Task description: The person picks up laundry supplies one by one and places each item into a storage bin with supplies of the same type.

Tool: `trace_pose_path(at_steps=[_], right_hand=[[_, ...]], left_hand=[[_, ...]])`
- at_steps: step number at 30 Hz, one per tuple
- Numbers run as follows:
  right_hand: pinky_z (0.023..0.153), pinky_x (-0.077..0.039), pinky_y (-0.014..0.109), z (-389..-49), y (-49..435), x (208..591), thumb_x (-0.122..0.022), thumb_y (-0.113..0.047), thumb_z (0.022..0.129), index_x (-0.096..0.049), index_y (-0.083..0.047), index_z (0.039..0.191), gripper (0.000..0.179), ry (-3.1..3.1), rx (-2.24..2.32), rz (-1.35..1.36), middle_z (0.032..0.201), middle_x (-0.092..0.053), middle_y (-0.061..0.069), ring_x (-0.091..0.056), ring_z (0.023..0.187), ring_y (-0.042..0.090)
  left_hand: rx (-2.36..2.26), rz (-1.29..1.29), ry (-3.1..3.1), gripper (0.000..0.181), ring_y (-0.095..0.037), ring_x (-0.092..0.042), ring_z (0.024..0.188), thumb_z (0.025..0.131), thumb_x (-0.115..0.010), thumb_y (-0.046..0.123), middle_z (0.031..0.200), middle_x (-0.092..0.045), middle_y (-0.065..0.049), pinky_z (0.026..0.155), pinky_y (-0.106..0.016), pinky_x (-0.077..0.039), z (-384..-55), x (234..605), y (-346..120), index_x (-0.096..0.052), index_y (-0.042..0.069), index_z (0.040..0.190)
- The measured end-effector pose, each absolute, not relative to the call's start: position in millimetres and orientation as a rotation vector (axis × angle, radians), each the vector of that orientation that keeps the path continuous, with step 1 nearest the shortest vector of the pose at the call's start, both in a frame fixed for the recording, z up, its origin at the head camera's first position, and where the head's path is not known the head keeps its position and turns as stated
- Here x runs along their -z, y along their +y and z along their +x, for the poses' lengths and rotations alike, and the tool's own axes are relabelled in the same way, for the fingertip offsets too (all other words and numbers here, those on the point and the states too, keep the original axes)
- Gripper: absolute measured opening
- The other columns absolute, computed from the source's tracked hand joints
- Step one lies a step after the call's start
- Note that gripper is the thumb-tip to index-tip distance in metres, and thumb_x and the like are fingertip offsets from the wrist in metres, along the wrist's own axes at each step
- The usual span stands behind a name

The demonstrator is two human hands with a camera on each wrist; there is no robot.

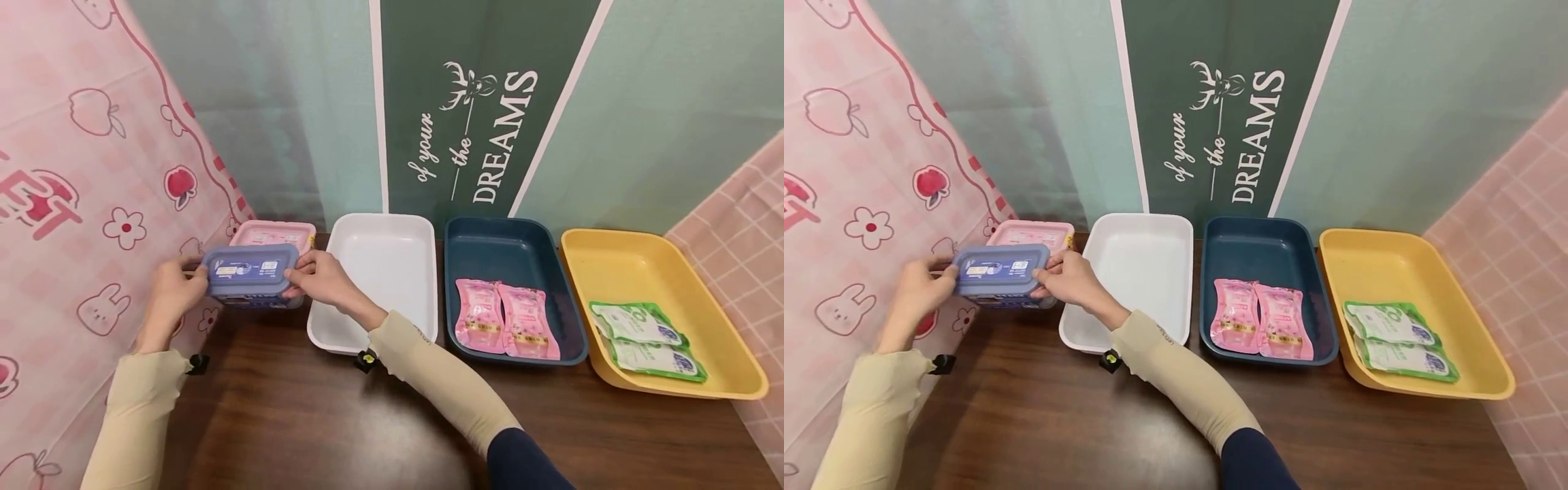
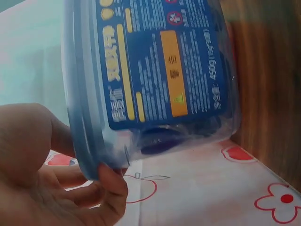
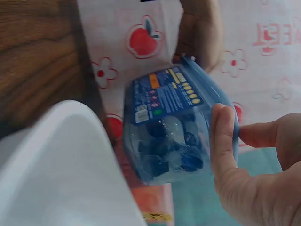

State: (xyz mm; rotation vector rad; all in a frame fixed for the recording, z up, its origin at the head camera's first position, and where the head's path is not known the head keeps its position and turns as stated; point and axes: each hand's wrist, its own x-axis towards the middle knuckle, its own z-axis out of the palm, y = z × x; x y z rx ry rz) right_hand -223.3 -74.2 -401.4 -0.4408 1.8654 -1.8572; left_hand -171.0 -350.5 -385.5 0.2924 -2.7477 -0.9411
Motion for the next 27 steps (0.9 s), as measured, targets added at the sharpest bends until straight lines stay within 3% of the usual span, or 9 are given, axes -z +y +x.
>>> trace_pose_path(at_steps=[10, 18, 23, 27], right_hand=[[0.085, -0.064, 0.030, -223, -39, 376, -0.070, -0.011, 0.104, -0.061, 0.007, 0.121, 0.026, 1.881, 1.833, -0.472, 0.100, -0.074, 0.014, -0.079, 0.094, 0.041], [0.088, -0.064, 0.036, -220, -13, 358, -0.070, -0.010, 0.103, -0.059, 0.008, 0.121, 0.027, 1.897, 1.849, -0.463, 0.102, -0.072, 0.015, -0.081, 0.083, 0.031], [0.090, -0.064, 0.043, -220, 1, 351, -0.070, -0.008, 0.103, -0.059, 0.009, 0.118, 0.025, 1.914, 1.870, -0.458, 0.101, -0.072, 0.016, -0.079, 0.091, 0.042], [0.091, -0.064, 0.045, -224, 12, 346, -0.070, -0.009, 0.103, -0.060, 0.009, 0.118, 0.025, 1.950, 1.866, -0.455, 0.101, -0.071, 0.016, -0.080, 0.088, 0.040]], left_hand=[[1.183, 0.341, -2.783, 0.055, -0.035, -0.059, 0.107, 0.110, -0.053, 0.028, 0.136, -0.058, -0.038, 0.066, -0.007, -0.047, -161, 374, -339, -0.054, -0.014, 0.145], [1.263, 0.243, -2.737, 0.053, -0.052, -0.057, 0.123, 0.110, -0.054, 0.030, 0.139, -0.056, -0.036, 0.068, -0.005, -0.046, -160, 358, -320, -0.056, -0.010, 0.145], [1.280, 0.215, -2.710, 0.052, -0.046, -0.058, 0.120, 0.110, -0.057, 0.029, 0.139, -0.056, -0.033, 0.068, -0.006, -0.048, -163, 350, -307, -0.056, -0.009, 0.146], [1.298, 0.173, -2.697, 0.051, -0.046, -0.061, 0.119, 0.109, -0.059, 0.028, 0.139, -0.058, -0.032, 0.069, -0.006, -0.049, -166, 344, -297, -0.057, -0.008, 0.146]])
